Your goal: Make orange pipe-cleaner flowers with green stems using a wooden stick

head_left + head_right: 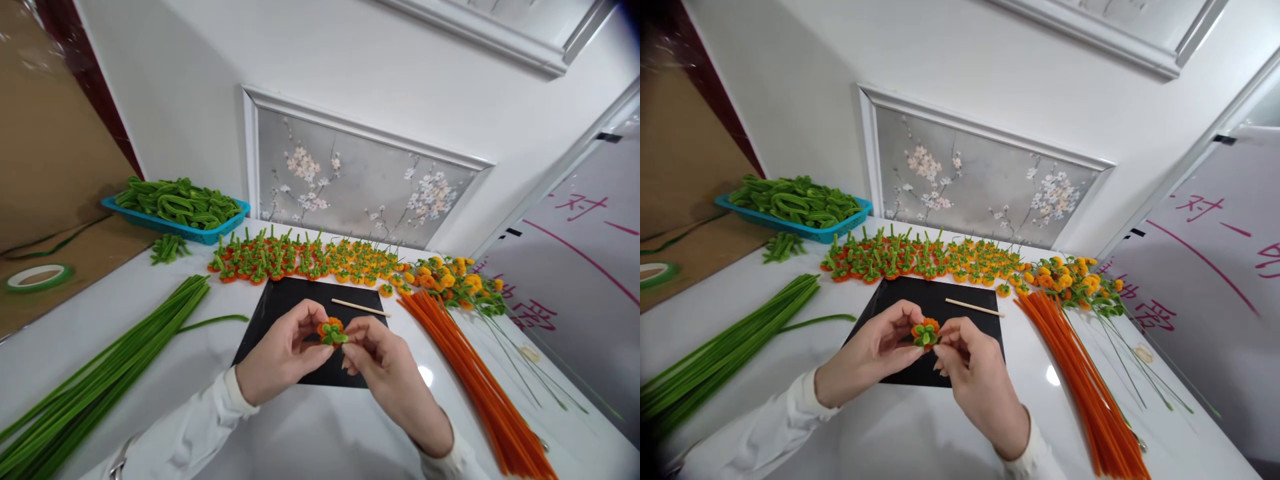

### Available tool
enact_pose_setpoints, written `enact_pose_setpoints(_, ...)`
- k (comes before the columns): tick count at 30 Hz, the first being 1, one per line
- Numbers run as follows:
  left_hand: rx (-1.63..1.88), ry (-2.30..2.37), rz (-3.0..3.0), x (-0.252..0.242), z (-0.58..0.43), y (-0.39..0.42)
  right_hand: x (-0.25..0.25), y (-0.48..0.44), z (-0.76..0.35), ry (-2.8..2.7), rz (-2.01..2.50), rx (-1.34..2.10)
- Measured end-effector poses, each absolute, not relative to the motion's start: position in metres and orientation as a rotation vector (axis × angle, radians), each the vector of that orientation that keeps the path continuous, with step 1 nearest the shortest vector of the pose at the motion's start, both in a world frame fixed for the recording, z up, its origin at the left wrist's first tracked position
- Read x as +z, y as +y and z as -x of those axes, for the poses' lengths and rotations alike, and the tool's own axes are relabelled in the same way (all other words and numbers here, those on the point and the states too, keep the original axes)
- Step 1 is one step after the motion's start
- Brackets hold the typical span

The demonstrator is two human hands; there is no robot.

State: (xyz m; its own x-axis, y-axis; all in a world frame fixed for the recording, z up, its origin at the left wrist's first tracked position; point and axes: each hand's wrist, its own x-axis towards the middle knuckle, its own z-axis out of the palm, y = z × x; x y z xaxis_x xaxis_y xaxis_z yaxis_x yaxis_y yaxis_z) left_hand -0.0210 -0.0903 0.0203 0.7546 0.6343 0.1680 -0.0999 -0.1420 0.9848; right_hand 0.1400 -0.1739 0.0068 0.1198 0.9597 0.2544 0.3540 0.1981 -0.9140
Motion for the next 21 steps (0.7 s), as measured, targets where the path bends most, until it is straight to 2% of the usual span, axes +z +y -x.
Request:
enact_pose_setpoints(5, 0.641, 0.428, -1.675, 0.016, 0.018, -0.092, 0.009, -0.174, -0.143, -1.397, 1.397, 0.671)
enact_pose_setpoints(12, 0.711, 0.423, -1.961, 0.009, 0.018, -0.092, 0.01, -0.173, -0.139, -1.605, 1.498, 0.375)
enact_pose_setpoints(16, 0.694, 0.456, -2.146, 0.012, 0.019, -0.091, 0.009, -0.174, -0.138, -1.58, 1.525, 0.402)
enact_pose_setpoints(21, 0.701, 0.526, -2.103, 0.013, 0.019, -0.091, 0.003, -0.176, -0.134, -1.523, 1.537, 0.44)
